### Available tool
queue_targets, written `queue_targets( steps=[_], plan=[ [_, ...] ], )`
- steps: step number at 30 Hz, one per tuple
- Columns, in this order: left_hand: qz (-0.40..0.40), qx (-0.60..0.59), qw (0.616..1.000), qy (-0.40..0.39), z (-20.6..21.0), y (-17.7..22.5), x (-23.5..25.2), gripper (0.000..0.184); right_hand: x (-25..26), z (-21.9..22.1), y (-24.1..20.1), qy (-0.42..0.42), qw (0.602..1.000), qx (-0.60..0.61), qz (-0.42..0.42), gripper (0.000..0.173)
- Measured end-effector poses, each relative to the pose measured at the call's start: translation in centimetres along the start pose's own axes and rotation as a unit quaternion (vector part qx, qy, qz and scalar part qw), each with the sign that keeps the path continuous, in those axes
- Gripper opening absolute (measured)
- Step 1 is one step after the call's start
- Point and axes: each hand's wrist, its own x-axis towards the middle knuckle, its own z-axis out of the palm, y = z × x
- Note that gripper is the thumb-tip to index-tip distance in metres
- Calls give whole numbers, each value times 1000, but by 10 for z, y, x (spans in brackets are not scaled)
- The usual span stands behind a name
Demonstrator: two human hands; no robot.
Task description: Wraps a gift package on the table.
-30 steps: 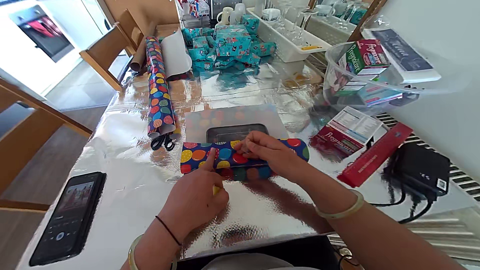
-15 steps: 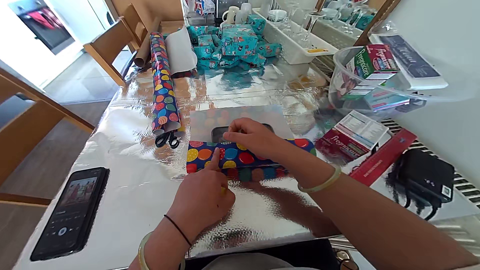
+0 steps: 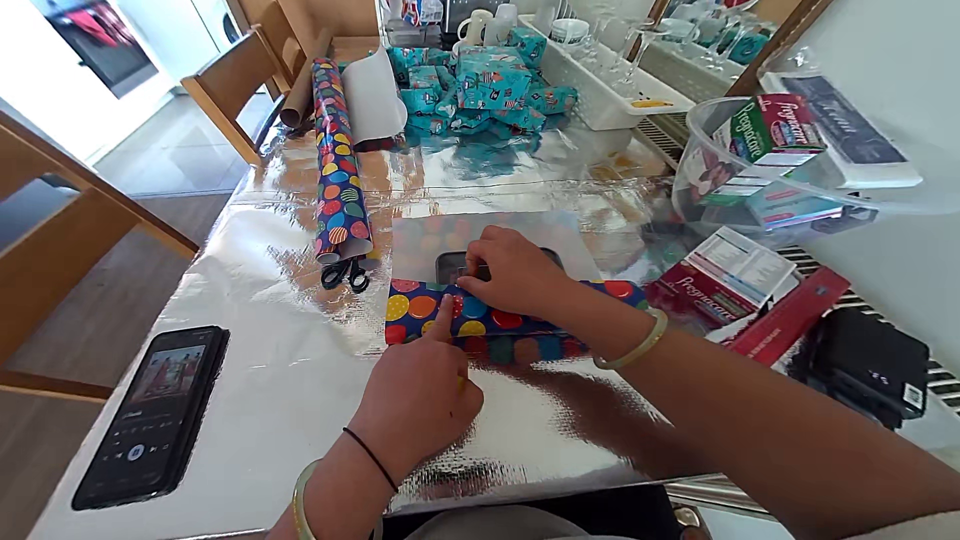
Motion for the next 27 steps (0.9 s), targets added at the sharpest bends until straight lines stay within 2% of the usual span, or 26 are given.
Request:
queue_targets(
  steps=[4, 7, 9, 12, 13, 14, 17, 18, 20, 22, 25, 27],
  plan=[
    [-4, 5, 1000, -4, -1, 1, 0, 29, -1, 5, 2, 28, 998, -48, -27, 28],
    [-5, 19, 1000, -1, 0, 1, 0, 29, -3, 2, -1, 54, 994, -89, -21, 38],
    [-5, 27, 1000, -4, -2, 2, 0, 29, -3, 2, -4, 74, 992, -98, -1, 49],
    [-9, 33, 999, -14, -4, 3, 0, 30, 1, 0, 2, 105, 988, -106, 31, 78],
    [-9, 36, 999, -16, -4, 3, 0, 31, 2, -1, 8, 120, 988, -95, 20, 77],
    [-9, 37, 999, -17, -4, 3, 0, 31, 3, -1, 15, 141, 987, -73, -7, 67],
    [-7, 33, 999, -14, -4, 3, 0, 31, -8, -4, 24, 217, 970, 0, -108, 29],
    [-7, 32, 999, -14, -4, 3, 0, 30, -18, -4, 20, 224, 966, 4, -132, 29],
    [-7, 25, 1000, -13, -4, 2, 1, 30, -37, 5, 10, 197, 963, -15, -181, 40],
    [-2, 26, 1000, -3, -3, 2, 0, 30, -47, 18, 8, 124, 969, -62, -206, 50],
    [1, 31, 1000, 1, -2, 2, 0, 30, -48, 23, 17, -2, 979, -105, -172, 59],
    [2, 32, 999, 2, -2, 1, 0, 31, -48, 20, 18, -22, 980, -101, -171, 60]
  ],
)
